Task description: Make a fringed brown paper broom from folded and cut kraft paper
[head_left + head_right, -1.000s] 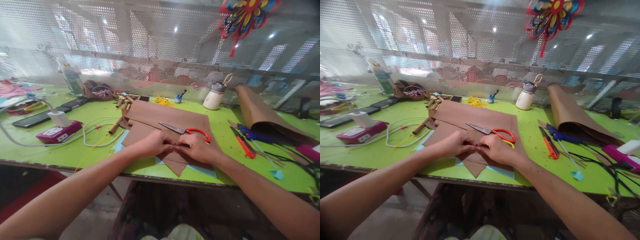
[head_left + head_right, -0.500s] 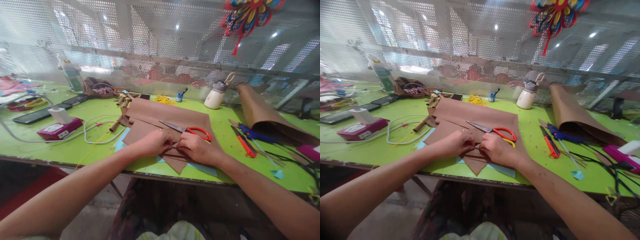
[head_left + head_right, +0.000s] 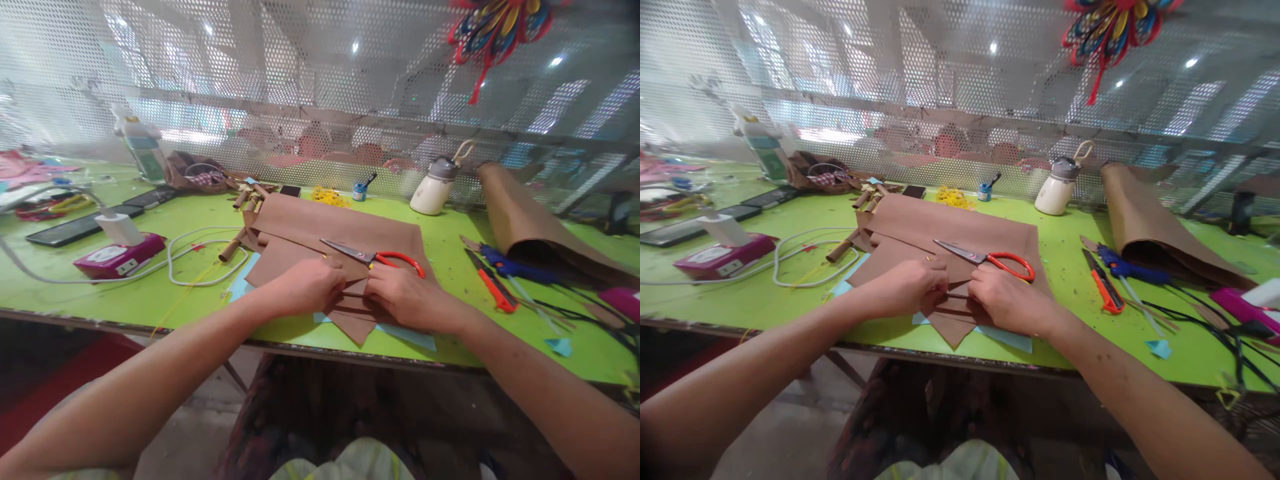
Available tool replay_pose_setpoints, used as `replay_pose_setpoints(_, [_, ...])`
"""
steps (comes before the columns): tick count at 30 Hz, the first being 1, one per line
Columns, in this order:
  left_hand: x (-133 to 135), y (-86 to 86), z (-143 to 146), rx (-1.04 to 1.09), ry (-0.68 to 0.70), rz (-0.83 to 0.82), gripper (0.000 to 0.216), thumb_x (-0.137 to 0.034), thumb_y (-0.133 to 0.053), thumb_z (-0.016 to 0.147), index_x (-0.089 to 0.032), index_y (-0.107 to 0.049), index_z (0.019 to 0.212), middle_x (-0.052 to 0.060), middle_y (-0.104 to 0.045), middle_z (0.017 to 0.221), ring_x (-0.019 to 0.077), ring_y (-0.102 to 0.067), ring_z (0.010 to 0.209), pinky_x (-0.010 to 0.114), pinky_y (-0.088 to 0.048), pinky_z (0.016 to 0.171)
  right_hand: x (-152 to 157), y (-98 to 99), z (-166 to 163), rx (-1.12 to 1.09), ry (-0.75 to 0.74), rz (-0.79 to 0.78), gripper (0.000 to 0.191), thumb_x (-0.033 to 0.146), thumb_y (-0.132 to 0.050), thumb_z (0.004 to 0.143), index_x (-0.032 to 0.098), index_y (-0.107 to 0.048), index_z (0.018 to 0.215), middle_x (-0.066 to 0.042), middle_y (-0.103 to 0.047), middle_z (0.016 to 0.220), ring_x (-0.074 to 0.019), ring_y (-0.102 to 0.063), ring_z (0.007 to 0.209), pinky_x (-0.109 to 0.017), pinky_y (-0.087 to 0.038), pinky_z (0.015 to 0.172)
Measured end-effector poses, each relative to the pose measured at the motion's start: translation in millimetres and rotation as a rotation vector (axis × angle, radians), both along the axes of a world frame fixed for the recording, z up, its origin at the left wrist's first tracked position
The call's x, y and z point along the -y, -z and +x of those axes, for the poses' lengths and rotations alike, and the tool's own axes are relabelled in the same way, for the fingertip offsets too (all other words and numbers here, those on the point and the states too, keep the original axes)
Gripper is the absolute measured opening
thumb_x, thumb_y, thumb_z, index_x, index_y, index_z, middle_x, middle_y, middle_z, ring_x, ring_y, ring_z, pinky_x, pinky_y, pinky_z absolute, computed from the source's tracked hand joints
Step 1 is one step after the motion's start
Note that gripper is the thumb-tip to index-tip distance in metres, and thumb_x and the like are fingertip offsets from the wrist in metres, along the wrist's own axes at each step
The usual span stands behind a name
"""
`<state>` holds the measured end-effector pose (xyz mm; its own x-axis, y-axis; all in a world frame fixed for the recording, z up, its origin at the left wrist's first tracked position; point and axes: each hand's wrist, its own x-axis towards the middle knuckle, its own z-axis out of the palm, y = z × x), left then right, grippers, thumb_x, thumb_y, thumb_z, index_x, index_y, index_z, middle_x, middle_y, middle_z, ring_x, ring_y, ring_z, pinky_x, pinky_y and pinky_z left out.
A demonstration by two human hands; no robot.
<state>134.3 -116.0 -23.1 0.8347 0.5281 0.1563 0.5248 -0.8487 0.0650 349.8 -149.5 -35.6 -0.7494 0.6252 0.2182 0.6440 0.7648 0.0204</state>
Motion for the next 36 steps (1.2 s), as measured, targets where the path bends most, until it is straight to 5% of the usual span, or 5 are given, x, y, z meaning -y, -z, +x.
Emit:
replay_pose_setpoints(11, [7.0,-3.7,0.3,0.014,0.066,0.042,0.006,-0.015,-0.052,0.069,-0.015,-0.057,0.067,0.004,-0.055,0.067,0.0136,-0.048,0.059,0.024,-0.032,0.053,10.1,0.1,-1.8,0.114,0.003,0.154,0.013,0.014,-0.048,0.082,0.016,-0.054,0.071,-0.006,-0.053,0.074,-0.0183,-0.045,0.074,-0.030,-0.035,0.066])
replay_pose_setpoints(20, [-4.5,-12.0,4.5,0.554,-0.113,-0.226,0.024,-0.027,-0.044,0.082,-0.012,-0.059,0.069,0.001,-0.055,0.065,0.0103,-0.046,0.062,0.021,-0.033,0.057,13.2,-5.4,-8.6,0.100,0.037,0.310,0.016,0.010,-0.042,0.083,0.016,-0.052,0.071,-0.008,-0.051,0.078,-0.0208,-0.042,0.077,-0.034,-0.036,0.070])
replay_pose_setpoints(27, [-3.2,-6.2,7.6,0.351,-0.057,-0.496,0.041,-0.039,-0.042,0.084,-0.012,-0.049,0.053,-0.004,-0.035,0.050,0.0065,-0.028,0.049,0.020,-0.022,0.047,18.5,-10.0,-17.6,0.061,0.033,0.396,0.021,0.012,-0.040,0.085,0.017,-0.052,0.068,-0.006,-0.048,0.072,-0.0203,-0.039,0.074,-0.036,-0.036,0.071])
replay_pose_setpoints(36, [-5.6,-7.0,-4.8,0.337,-0.099,-0.836,0.047,-0.056,-0.044,0.078,-0.014,-0.046,0.059,-0.004,-0.032,0.050,0.0057,-0.024,0.045,0.021,-0.019,0.042,16.3,-9.1,-18.3,-0.083,0.026,0.392,0.025,0.014,-0.037,0.088,0.016,-0.059,0.076,-0.010,-0.057,0.082,-0.0223,-0.045,0.083,-0.038,-0.038,0.074])
